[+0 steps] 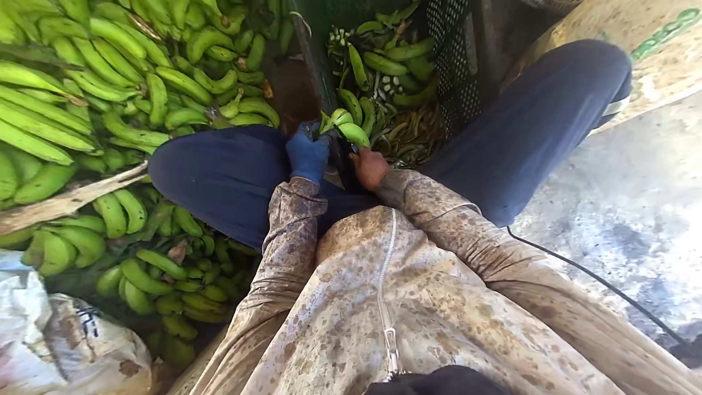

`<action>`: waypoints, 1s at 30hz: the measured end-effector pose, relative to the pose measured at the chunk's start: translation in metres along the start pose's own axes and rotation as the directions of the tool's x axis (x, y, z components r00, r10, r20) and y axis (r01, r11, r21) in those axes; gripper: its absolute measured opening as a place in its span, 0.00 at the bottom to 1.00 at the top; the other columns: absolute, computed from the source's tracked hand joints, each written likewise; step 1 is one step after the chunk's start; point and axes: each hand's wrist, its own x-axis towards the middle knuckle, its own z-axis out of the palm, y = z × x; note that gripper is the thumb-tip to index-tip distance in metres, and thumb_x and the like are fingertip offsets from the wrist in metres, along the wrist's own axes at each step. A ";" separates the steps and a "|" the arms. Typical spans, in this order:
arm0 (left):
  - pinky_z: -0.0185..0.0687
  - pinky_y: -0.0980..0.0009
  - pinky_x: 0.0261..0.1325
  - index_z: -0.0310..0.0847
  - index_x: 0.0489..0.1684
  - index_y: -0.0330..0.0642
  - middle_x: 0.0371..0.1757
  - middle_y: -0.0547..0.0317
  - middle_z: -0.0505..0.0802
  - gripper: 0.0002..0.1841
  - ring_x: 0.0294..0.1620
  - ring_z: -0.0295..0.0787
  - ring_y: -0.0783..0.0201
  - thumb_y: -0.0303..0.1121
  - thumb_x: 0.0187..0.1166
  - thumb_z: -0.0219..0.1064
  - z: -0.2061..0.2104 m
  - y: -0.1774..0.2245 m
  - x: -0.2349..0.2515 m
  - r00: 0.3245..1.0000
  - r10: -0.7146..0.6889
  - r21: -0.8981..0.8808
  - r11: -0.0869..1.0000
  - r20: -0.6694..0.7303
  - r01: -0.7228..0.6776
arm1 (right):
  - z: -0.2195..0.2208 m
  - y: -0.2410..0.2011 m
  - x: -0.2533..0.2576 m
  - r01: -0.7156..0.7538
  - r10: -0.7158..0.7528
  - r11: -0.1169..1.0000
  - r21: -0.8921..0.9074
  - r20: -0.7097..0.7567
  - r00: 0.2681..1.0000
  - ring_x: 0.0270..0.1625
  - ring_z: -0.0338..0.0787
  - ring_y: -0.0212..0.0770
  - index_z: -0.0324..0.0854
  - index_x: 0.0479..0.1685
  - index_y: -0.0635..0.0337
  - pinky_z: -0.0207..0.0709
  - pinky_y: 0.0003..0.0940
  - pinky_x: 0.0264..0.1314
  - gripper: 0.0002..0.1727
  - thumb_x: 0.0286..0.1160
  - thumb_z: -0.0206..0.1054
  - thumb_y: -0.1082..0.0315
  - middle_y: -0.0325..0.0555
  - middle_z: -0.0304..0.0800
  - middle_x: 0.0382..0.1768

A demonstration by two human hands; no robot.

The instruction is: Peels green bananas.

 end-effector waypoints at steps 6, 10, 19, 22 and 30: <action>0.88 0.53 0.56 0.87 0.56 0.41 0.47 0.51 0.94 0.25 0.46 0.92 0.59 0.55 0.79 0.70 0.006 -0.005 0.013 0.991 -0.130 -0.164 0.979 -0.028 0.124 | 0.004 -0.005 0.039 0.103 -0.101 0.993 0.056 -0.039 0.994 0.71 0.86 0.64 0.74 0.71 0.70 0.77 0.61 0.73 0.28 0.97 0.45 0.52 0.70 0.86 0.63; 0.91 0.61 0.39 0.84 0.59 0.40 0.41 0.55 0.93 0.25 0.31 0.90 0.63 0.52 0.77 0.74 0.002 -0.009 0.013 0.974 -0.219 -0.312 0.931 -0.063 0.189 | 0.002 -0.001 0.035 0.123 -0.122 0.990 0.065 -0.023 0.992 0.67 0.89 0.62 0.74 0.69 0.67 0.79 0.60 0.70 0.27 0.97 0.45 0.51 0.67 0.88 0.60; 0.79 0.52 0.73 0.79 0.79 0.53 0.73 0.40 0.83 0.30 0.71 0.83 0.47 0.45 0.74 0.74 -0.009 0.038 -0.008 0.948 0.317 0.159 0.938 -0.039 -0.307 | -0.135 0.018 0.016 0.115 0.060 0.949 0.295 -0.526 0.848 0.59 0.93 0.49 0.75 0.80 0.52 0.83 0.53 0.67 0.32 0.79 0.71 0.49 0.53 0.93 0.59; 0.73 0.54 0.79 0.77 0.81 0.53 0.82 0.40 0.75 0.38 0.81 0.72 0.47 0.44 0.63 0.81 0.011 0.045 -0.005 0.874 0.471 0.050 0.876 0.120 -0.479 | -0.191 0.034 0.042 -0.057 0.165 0.978 0.202 -0.573 0.803 0.68 0.89 0.50 0.86 0.67 0.55 0.76 0.53 0.75 0.22 0.83 0.66 0.53 0.53 0.92 0.62; 0.80 0.46 0.72 0.86 0.68 0.52 0.72 0.47 0.86 0.22 0.69 0.86 0.49 0.48 0.79 0.71 0.023 0.070 0.004 0.758 0.350 -0.018 0.913 0.550 -0.408 | -0.190 0.049 0.158 -0.212 0.228 0.973 0.091 -0.511 0.829 0.75 0.84 0.58 0.85 0.69 0.58 0.72 0.58 0.80 0.22 0.82 0.66 0.56 0.60 0.88 0.67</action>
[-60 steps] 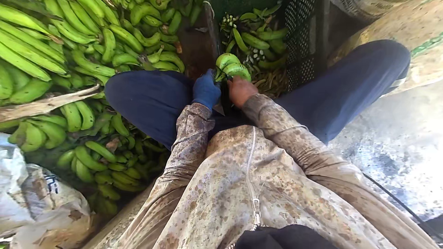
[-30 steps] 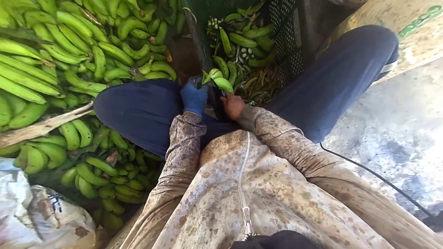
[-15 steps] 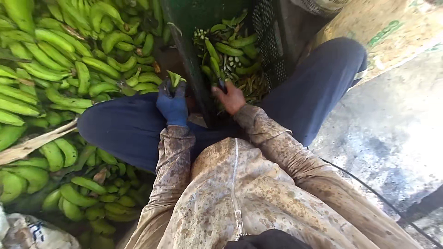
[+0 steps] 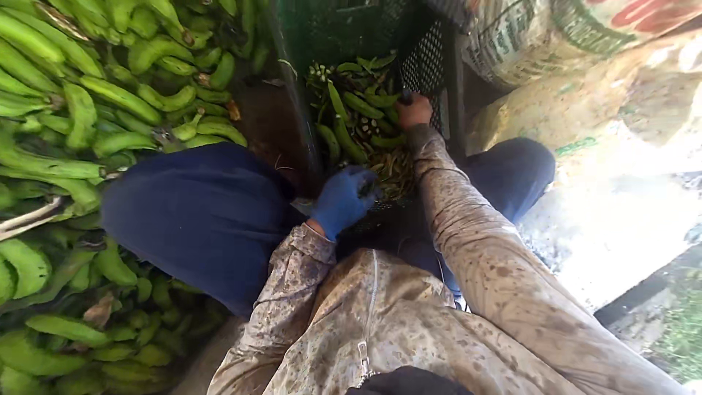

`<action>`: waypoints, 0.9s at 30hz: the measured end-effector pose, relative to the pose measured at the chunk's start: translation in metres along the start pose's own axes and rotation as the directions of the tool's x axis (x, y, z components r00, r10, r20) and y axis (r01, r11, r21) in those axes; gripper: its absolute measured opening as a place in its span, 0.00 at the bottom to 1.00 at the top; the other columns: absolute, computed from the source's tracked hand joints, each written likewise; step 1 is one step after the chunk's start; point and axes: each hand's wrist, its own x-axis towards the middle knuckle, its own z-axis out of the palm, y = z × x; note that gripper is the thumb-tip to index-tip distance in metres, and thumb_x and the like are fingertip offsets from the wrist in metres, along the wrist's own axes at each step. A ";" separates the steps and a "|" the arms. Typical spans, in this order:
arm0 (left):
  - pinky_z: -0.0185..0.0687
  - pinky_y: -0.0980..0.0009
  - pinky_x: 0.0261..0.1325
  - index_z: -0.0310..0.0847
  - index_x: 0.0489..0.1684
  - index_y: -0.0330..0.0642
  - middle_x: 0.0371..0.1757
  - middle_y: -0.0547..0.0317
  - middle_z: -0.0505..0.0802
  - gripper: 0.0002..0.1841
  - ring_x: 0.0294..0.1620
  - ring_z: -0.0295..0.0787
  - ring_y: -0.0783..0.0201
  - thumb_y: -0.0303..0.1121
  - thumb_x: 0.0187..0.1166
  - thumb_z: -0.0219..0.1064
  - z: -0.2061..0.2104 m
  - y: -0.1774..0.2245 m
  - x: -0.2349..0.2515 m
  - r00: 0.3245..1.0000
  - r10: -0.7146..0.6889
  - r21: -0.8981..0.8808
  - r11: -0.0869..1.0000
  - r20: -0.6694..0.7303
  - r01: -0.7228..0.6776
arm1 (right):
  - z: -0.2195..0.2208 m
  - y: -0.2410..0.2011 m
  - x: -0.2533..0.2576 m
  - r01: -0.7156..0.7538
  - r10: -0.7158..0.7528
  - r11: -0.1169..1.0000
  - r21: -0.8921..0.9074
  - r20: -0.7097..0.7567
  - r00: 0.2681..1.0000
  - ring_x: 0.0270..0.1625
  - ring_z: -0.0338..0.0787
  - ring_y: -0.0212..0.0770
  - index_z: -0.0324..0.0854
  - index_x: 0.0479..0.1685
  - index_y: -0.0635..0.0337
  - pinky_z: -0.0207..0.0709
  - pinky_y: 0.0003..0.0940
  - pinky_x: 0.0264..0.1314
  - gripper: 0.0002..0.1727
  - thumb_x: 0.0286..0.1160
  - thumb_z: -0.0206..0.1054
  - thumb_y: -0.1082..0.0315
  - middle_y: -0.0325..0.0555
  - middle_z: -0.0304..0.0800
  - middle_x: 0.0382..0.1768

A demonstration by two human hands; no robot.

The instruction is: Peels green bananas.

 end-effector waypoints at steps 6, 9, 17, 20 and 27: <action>0.77 0.41 0.72 0.72 0.84 0.55 0.77 0.44 0.82 0.33 0.72 0.82 0.44 0.54 0.80 0.68 -0.010 -0.001 0.009 0.978 -0.151 0.017 0.988 0.143 0.150 | 0.034 -0.021 0.064 0.006 -0.006 0.994 -0.112 0.002 1.000 0.74 0.85 0.59 0.79 0.77 0.52 0.75 0.63 0.77 0.26 0.84 0.63 0.52 0.58 0.88 0.69; 0.73 0.38 0.75 0.71 0.85 0.57 0.77 0.42 0.81 0.34 0.75 0.79 0.42 0.57 0.79 0.69 -0.011 -0.003 0.011 0.969 -0.162 -0.001 0.986 0.188 0.166 | 0.053 -0.046 0.066 0.075 -0.039 0.966 -0.247 0.145 0.989 0.76 0.83 0.61 0.81 0.74 0.57 0.74 0.66 0.76 0.28 0.80 0.67 0.50 0.61 0.85 0.71; 0.76 0.41 0.73 0.71 0.85 0.55 0.76 0.43 0.83 0.33 0.72 0.82 0.44 0.55 0.81 0.67 -0.017 -0.001 0.007 0.983 -0.135 -0.089 0.985 0.123 0.147 | 0.110 -0.050 0.016 -0.054 0.132 0.962 -0.266 0.284 0.950 0.75 0.84 0.59 0.85 0.66 0.62 0.75 0.62 0.77 0.24 0.80 0.66 0.55 0.60 0.87 0.69; 0.82 0.50 0.71 0.75 0.82 0.50 0.71 0.49 0.88 0.27 0.67 0.88 0.55 0.48 0.85 0.65 -0.014 -0.006 0.004 0.976 -0.195 -0.409 0.902 -0.102 0.137 | 0.066 -0.051 -0.023 -0.040 0.074 0.986 -0.160 0.216 0.974 0.74 0.84 0.64 0.85 0.64 0.66 0.73 0.66 0.76 0.23 0.84 0.64 0.55 0.66 0.87 0.66; 0.89 0.55 0.59 0.77 0.73 0.41 0.58 0.51 0.91 0.31 0.56 0.90 0.58 0.50 0.74 0.76 -0.024 -0.015 0.007 0.817 -0.485 -0.914 0.388 -0.312 -0.118 | -0.044 -0.037 -0.152 0.393 -0.400 0.917 0.074 0.149 0.905 0.40 0.91 0.41 0.91 0.54 0.56 0.85 0.48 0.50 0.15 0.79 0.70 0.57 0.47 0.94 0.39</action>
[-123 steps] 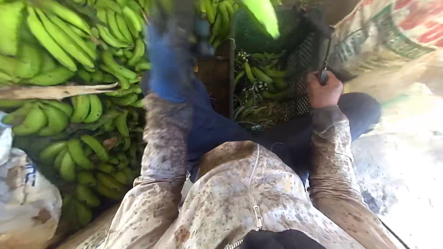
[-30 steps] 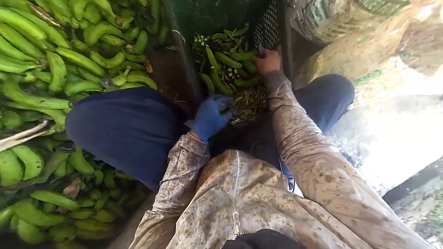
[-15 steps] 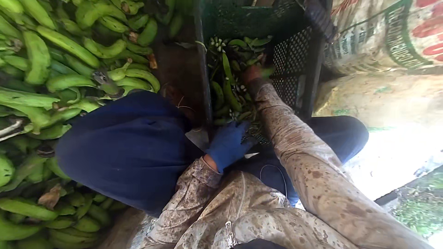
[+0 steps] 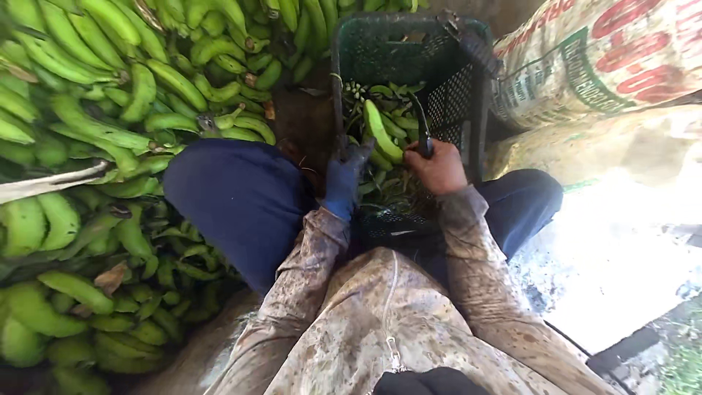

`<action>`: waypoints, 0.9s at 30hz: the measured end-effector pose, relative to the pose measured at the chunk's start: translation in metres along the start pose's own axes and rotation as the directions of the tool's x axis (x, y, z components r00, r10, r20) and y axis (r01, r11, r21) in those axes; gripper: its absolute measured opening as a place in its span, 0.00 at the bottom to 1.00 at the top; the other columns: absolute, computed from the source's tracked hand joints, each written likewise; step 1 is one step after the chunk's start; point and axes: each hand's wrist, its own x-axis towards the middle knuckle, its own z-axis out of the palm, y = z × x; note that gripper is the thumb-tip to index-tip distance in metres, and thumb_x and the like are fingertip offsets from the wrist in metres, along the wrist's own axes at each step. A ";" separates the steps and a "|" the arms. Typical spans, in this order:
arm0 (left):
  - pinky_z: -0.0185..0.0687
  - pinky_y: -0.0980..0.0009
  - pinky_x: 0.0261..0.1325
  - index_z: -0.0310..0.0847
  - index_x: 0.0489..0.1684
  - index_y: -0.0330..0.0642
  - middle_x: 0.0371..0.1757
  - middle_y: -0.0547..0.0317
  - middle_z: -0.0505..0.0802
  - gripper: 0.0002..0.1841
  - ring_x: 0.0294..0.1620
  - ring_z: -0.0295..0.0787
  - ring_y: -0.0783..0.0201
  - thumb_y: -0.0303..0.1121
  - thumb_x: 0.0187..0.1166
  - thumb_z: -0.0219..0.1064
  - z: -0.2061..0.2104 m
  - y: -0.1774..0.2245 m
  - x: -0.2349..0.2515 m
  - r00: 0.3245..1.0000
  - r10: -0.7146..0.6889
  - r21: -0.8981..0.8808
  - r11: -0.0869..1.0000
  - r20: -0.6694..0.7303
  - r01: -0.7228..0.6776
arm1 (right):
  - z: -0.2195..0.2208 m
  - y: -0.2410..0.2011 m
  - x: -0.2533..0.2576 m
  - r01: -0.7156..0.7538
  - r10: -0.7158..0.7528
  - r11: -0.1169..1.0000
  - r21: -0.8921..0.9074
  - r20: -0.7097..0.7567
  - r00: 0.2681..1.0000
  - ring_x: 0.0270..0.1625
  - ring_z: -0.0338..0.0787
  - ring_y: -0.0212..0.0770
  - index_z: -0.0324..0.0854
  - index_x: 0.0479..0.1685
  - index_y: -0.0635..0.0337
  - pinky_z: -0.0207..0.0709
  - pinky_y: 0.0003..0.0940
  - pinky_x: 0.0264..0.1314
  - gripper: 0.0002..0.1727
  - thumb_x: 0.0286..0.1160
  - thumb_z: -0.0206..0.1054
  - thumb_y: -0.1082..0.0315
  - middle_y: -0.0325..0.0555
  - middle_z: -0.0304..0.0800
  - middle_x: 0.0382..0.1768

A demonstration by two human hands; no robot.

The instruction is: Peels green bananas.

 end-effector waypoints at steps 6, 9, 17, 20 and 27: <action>0.92 0.55 0.62 0.78 0.70 0.33 0.58 0.47 0.93 0.25 0.57 0.92 0.54 0.31 0.75 0.75 0.003 0.009 -0.020 0.918 0.384 -0.115 0.921 0.100 -0.373 | 0.015 0.005 -0.047 0.089 -0.057 0.977 0.192 -0.162 0.985 0.37 0.90 0.32 0.88 0.59 0.55 0.86 0.36 0.48 0.20 0.75 0.75 0.54 0.41 0.93 0.38; 0.90 0.60 0.63 0.76 0.66 0.29 0.56 0.47 0.93 0.23 0.57 0.92 0.58 0.28 0.75 0.75 0.002 0.009 -0.026 0.847 0.525 -0.018 0.849 -0.087 -0.528 | 0.038 0.011 -0.066 0.099 -0.075 0.985 0.144 -0.160 0.984 0.44 0.93 0.47 0.81 0.69 0.62 0.86 0.52 0.55 0.29 0.88 0.59 0.45 0.54 0.93 0.44; 0.89 0.63 0.64 0.76 0.66 0.29 0.57 0.48 0.92 0.23 0.59 0.91 0.61 0.28 0.75 0.75 0.007 0.006 -0.041 0.791 0.602 0.042 0.798 -0.110 -0.601 | 0.065 0.019 -0.071 0.018 -0.018 1.000 -0.005 -0.031 0.999 0.49 0.93 0.60 0.82 0.56 0.66 0.82 0.62 0.56 0.32 0.95 0.44 0.44 0.63 0.91 0.43; 0.92 0.55 0.55 0.69 0.68 0.27 0.48 0.44 0.91 0.21 0.47 0.92 0.54 0.26 0.80 0.68 0.000 0.013 -0.046 0.787 0.599 -0.144 0.774 -0.147 -0.616 | 0.064 0.050 -0.060 -0.289 0.293 0.956 -0.055 0.111 0.950 0.77 0.80 0.70 0.78 0.75 0.67 0.67 0.71 0.80 0.38 0.96 0.39 0.42 0.72 0.83 0.71; 0.88 0.51 0.31 0.72 0.44 0.47 0.18 0.60 0.79 0.21 0.19 0.81 0.58 0.51 0.94 0.39 -0.030 0.036 -0.017 0.905 0.422 -0.580 0.752 0.059 -0.313 | 0.068 0.019 -0.102 0.120 -0.130 0.968 0.222 0.032 0.991 0.37 0.90 0.46 0.84 0.58 0.63 0.85 0.51 0.47 0.31 0.96 0.41 0.47 0.52 0.89 0.37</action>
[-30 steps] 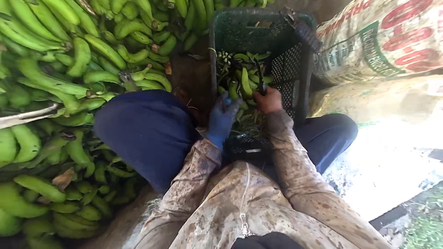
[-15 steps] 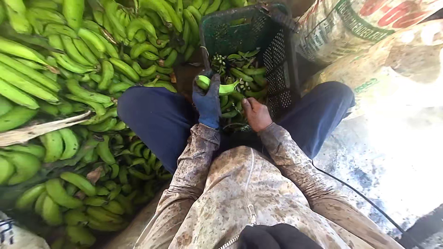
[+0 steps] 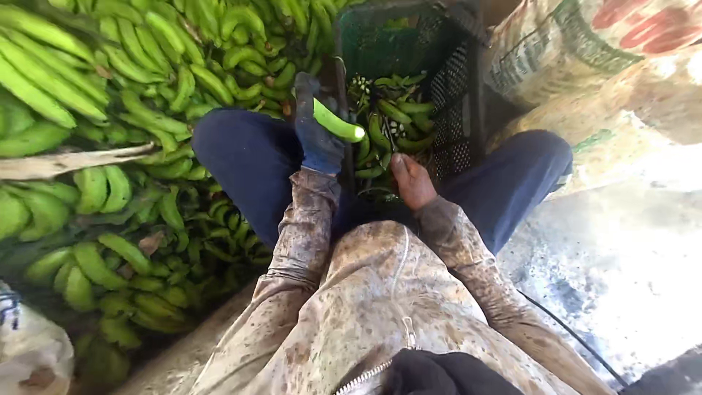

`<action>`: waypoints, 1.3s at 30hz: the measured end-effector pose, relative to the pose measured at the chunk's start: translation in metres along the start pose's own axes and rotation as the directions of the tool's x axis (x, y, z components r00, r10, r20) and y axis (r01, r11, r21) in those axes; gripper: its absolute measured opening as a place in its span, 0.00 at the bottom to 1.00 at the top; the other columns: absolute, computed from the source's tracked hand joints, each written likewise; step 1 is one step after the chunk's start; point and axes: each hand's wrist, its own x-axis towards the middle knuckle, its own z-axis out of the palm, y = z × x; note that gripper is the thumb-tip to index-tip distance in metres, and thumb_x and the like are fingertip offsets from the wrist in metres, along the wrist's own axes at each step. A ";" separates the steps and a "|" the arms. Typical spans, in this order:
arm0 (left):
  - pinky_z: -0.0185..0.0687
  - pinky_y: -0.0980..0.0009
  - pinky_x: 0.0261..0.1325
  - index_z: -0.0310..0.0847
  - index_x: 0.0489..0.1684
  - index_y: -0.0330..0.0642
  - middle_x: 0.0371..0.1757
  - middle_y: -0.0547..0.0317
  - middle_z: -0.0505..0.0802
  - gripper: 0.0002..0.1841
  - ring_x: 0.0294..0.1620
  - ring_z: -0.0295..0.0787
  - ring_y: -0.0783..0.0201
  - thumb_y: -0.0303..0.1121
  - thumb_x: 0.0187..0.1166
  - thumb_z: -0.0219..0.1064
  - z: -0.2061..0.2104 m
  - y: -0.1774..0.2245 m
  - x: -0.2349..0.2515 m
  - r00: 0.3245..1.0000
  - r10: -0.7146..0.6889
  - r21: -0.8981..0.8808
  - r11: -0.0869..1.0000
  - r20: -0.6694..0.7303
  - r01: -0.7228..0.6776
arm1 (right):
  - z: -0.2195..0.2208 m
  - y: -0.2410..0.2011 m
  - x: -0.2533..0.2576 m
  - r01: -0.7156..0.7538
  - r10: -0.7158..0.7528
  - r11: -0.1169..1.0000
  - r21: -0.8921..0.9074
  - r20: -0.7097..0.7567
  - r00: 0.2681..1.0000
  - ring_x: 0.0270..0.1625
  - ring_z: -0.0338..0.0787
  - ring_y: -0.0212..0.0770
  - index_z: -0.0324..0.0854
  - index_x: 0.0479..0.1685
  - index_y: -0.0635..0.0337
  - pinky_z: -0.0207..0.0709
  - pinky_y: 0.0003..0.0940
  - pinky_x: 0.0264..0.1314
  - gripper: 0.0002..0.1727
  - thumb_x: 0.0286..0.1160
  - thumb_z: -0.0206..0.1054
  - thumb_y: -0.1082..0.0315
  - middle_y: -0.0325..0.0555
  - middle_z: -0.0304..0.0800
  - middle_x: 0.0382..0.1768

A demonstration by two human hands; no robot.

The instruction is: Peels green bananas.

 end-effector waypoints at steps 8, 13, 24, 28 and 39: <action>0.84 0.57 0.19 0.78 0.59 0.45 0.15 0.60 0.77 0.37 0.13 0.76 0.60 0.64 0.90 0.29 0.001 0.006 -0.009 0.969 -0.225 0.070 0.970 -0.103 0.233 | 0.021 -0.002 -0.026 0.308 -0.301 0.951 -0.044 0.116 0.947 0.35 0.88 0.41 0.85 0.48 0.66 0.81 0.43 0.43 0.26 0.95 0.44 0.55 0.51 0.87 0.30; 0.82 0.60 0.18 0.80 0.60 0.43 0.15 0.60 0.77 0.39 0.12 0.74 0.60 0.64 0.90 0.27 0.008 0.008 -0.012 0.971 -0.232 0.073 0.969 -0.054 0.235 | 0.020 -0.002 -0.025 0.340 -0.335 0.938 -0.069 0.075 0.939 0.33 0.87 0.39 0.84 0.47 0.65 0.80 0.40 0.40 0.26 0.95 0.45 0.55 0.48 0.86 0.28; 0.89 0.54 0.33 0.79 0.49 0.41 0.21 0.54 0.85 0.45 0.22 0.86 0.55 0.71 0.85 0.23 0.012 -0.033 -0.031 0.876 -0.482 0.005 0.876 0.005 0.482 | 0.023 0.004 0.008 0.153 -0.138 0.968 -0.200 0.087 0.987 0.41 0.91 0.55 0.80 0.55 0.68 0.82 0.55 0.51 0.26 0.97 0.44 0.54 0.58 0.88 0.35; 0.85 0.68 0.60 0.71 0.72 0.42 0.59 0.59 0.88 0.23 0.57 0.87 0.70 0.48 0.96 0.42 0.009 -0.036 -0.034 0.981 -0.107 0.409 0.898 -0.161 0.164 | 0.010 -0.002 0.004 0.081 -0.077 0.981 -0.178 0.028 0.997 0.42 0.92 0.52 0.80 0.60 0.68 0.84 0.53 0.52 0.25 0.94 0.51 0.52 0.58 0.90 0.39; 0.89 0.70 0.34 0.86 0.61 0.33 0.46 0.59 0.96 0.14 0.30 0.89 0.71 0.31 0.83 0.67 0.017 -0.045 -0.040 0.920 0.178 0.669 0.641 0.348 -0.377 | 0.018 -0.028 0.004 -0.220 0.287 0.891 -0.397 0.119 0.951 0.61 0.91 0.65 0.72 0.72 0.59 0.82 0.66 0.61 0.24 0.94 0.51 0.49 0.63 0.90 0.55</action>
